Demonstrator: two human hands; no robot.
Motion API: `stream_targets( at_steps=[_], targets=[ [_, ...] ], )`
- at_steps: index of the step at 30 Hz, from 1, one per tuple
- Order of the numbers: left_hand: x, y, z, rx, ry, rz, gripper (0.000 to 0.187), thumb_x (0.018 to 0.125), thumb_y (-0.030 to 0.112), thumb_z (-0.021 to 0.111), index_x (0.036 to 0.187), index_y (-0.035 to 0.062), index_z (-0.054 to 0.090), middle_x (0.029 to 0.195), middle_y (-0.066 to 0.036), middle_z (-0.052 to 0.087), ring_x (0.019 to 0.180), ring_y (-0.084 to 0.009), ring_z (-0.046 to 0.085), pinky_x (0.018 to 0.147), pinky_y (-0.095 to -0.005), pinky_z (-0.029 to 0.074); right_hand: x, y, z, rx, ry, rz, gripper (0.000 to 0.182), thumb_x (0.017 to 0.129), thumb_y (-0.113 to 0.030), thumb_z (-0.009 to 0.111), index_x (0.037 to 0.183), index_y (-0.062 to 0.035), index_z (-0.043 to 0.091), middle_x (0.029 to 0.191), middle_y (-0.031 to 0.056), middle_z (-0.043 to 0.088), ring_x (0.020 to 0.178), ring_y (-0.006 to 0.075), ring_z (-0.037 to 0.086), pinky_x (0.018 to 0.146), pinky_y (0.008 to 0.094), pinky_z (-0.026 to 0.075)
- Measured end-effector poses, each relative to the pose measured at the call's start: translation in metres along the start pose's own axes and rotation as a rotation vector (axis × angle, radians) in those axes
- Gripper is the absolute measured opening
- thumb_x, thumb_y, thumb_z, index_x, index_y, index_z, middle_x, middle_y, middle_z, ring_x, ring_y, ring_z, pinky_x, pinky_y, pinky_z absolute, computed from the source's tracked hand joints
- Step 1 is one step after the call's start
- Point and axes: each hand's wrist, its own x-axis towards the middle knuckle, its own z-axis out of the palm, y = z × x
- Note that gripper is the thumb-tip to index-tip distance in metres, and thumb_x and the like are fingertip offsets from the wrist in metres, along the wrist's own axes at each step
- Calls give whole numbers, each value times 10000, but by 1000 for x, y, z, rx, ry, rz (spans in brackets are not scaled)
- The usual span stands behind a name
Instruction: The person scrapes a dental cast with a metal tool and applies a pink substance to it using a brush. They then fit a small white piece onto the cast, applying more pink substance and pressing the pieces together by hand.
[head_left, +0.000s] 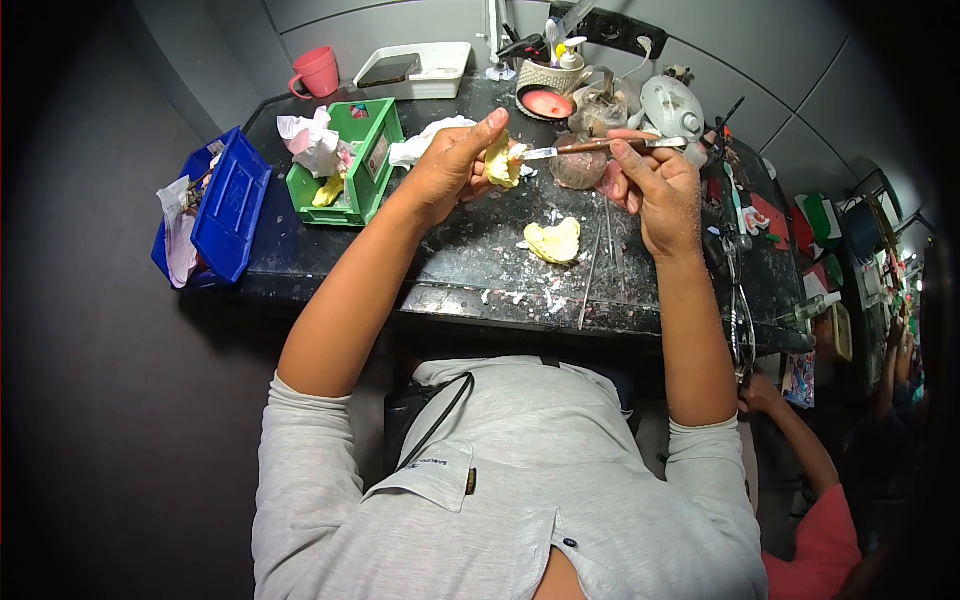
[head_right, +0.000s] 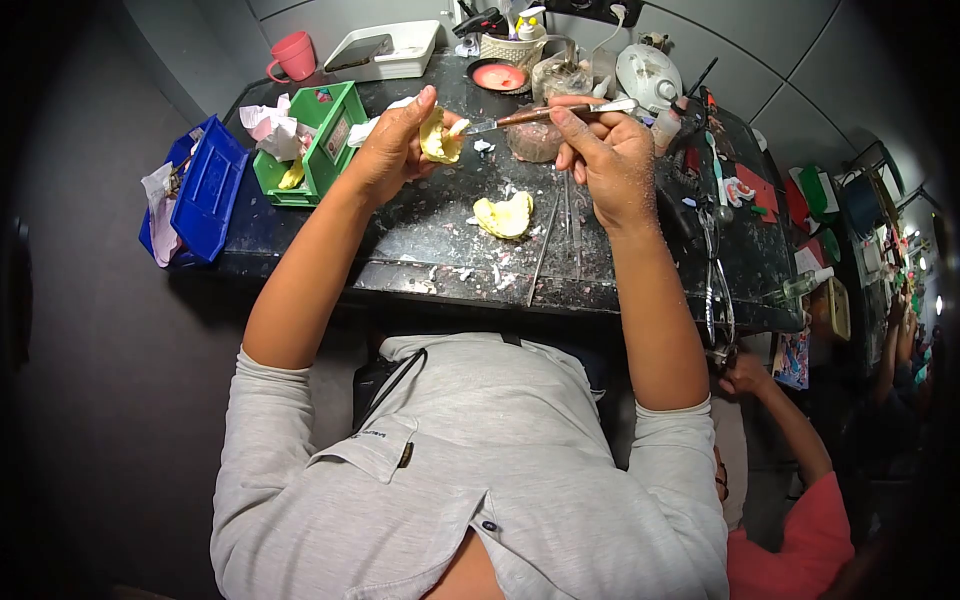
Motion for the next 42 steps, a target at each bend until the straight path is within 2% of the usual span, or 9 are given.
stream_targets(
  at_steps=[20, 30, 38, 40, 42],
  targets=[
    [3, -5, -2, 10, -3, 14, 597, 907, 657, 527, 946, 74, 653, 725, -11, 645, 475, -40, 447, 420, -201, 278, -3, -3, 8, -37, 5, -42, 216, 895, -98, 709, 1063, 36, 684, 658, 27, 631, 481, 34, 516, 395, 149, 299],
    [3, -4, -1, 19, -10, 39, 610, 917, 639, 528, 929, 44, 664, 683, -12, 625, 438, -37, 404, 401, -205, 257, -5, -4, 10, -32, 8, -54, 198, 895, -82, 705, 1051, 38, 686, 694, 39, 649, 494, 38, 527, 399, 147, 302],
    [2, -4, 1, 55, -5, 68, 628, 915, 636, 534, 912, 24, 676, 625, -13, 595, 414, -39, 369, 387, -209, 231, -7, -6, 14, -71, 13, -112, 171, 902, -45, 687, 1042, 52, 680, 739, 57, 660, 535, 49, 530, 468, 177, 400],
    [0, 0, 7, -22, 45, 73, 565, 884, 592, 631, 803, 33, 665, 488, 51, 425, 386, -32, 318, 384, -216, 212, -7, -5, 14, -75, 7, -115, 171, 901, -45, 688, 1041, 53, 679, 742, 57, 661, 534, 48, 529, 468, 177, 403],
    [2, -2, 4, -16, 36, 69, 566, 885, 591, 630, 811, 31, 667, 489, 50, 427, 385, -32, 318, 383, -216, 211, -7, -4, 14, -79, 2, -117, 171, 901, -45, 689, 1040, 53, 678, 746, 58, 662, 534, 47, 528, 467, 178, 405]
  ],
)
